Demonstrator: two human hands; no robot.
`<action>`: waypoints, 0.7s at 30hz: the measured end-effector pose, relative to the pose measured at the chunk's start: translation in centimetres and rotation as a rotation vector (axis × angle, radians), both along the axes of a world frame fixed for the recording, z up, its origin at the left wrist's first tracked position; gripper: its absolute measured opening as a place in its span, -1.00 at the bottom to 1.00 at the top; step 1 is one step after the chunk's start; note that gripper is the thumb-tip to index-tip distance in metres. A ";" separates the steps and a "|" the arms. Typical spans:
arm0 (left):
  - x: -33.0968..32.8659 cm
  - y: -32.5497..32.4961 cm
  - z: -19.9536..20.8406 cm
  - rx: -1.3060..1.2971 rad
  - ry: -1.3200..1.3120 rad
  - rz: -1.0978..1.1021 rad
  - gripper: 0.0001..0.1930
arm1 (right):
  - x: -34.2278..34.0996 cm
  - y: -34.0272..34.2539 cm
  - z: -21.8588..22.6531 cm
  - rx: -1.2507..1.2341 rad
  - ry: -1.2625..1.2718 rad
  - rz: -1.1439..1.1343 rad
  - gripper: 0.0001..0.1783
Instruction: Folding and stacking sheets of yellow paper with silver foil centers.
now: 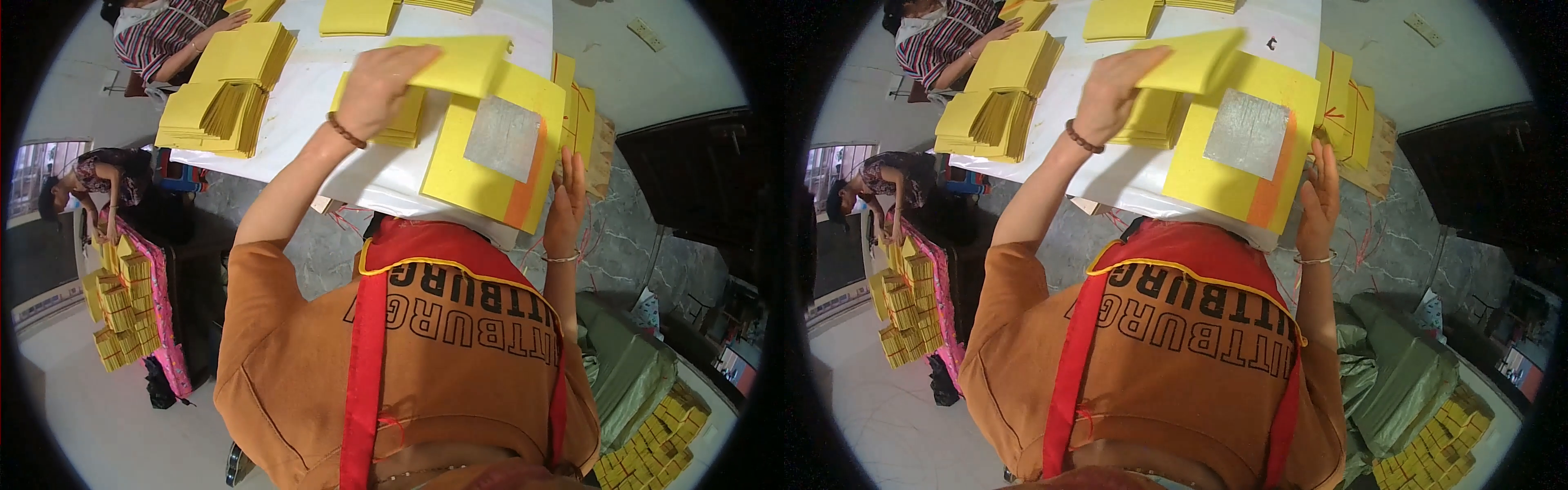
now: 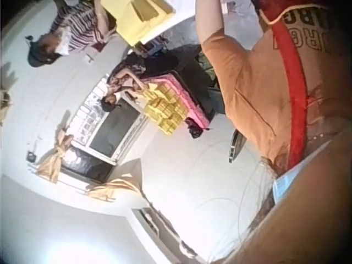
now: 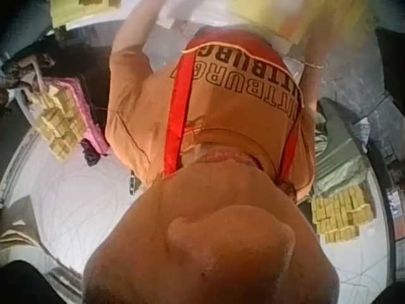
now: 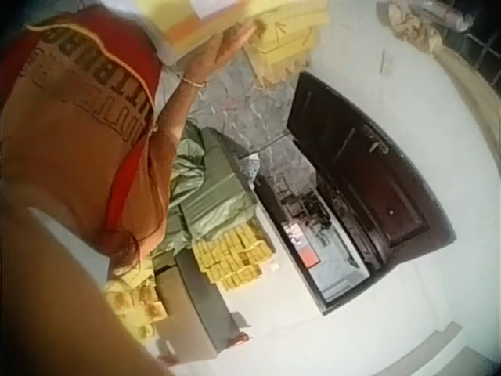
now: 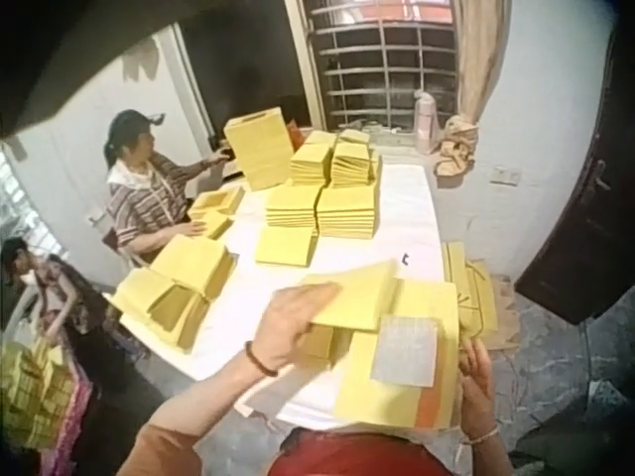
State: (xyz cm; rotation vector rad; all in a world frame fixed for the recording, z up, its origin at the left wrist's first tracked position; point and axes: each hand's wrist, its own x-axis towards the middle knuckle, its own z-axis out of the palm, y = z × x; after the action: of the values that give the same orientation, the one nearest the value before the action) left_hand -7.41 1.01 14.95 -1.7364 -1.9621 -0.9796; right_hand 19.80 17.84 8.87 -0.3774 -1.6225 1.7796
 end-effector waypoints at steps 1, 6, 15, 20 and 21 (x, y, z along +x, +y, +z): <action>-1.2 -1.2 -1.4 -0.002 0.004 0.008 -0.46 | 0.0 0.0 0.0 -0.011 -0.039 0.015 -0.37; -5.0 -5.3 -11.6 -0.344 0.202 0.250 -0.48 | -0.7 -0.1 -0.2 -0.032 -0.091 0.050 -0.42; -2.4 -6.5 -15.7 -0.608 0.105 0.261 -0.28 | -0.1 0.9 -1.7 0.183 -0.210 0.006 -0.52; -0.6 -6.4 -14.0 -0.660 0.086 0.287 -0.26 | -0.7 0.7 -0.1 0.098 -0.176 0.012 -0.58; -0.4 -6.6 -13.7 -0.673 0.083 0.281 -0.27 | -0.5 0.7 -0.2 0.102 -0.169 0.005 -0.58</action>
State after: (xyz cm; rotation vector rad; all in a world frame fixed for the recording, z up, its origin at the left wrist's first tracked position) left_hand -7.77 -5.57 1.28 -1.6801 -2.5688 -0.1426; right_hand 19.27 18.51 8.70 -0.4876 -1.8240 1.6992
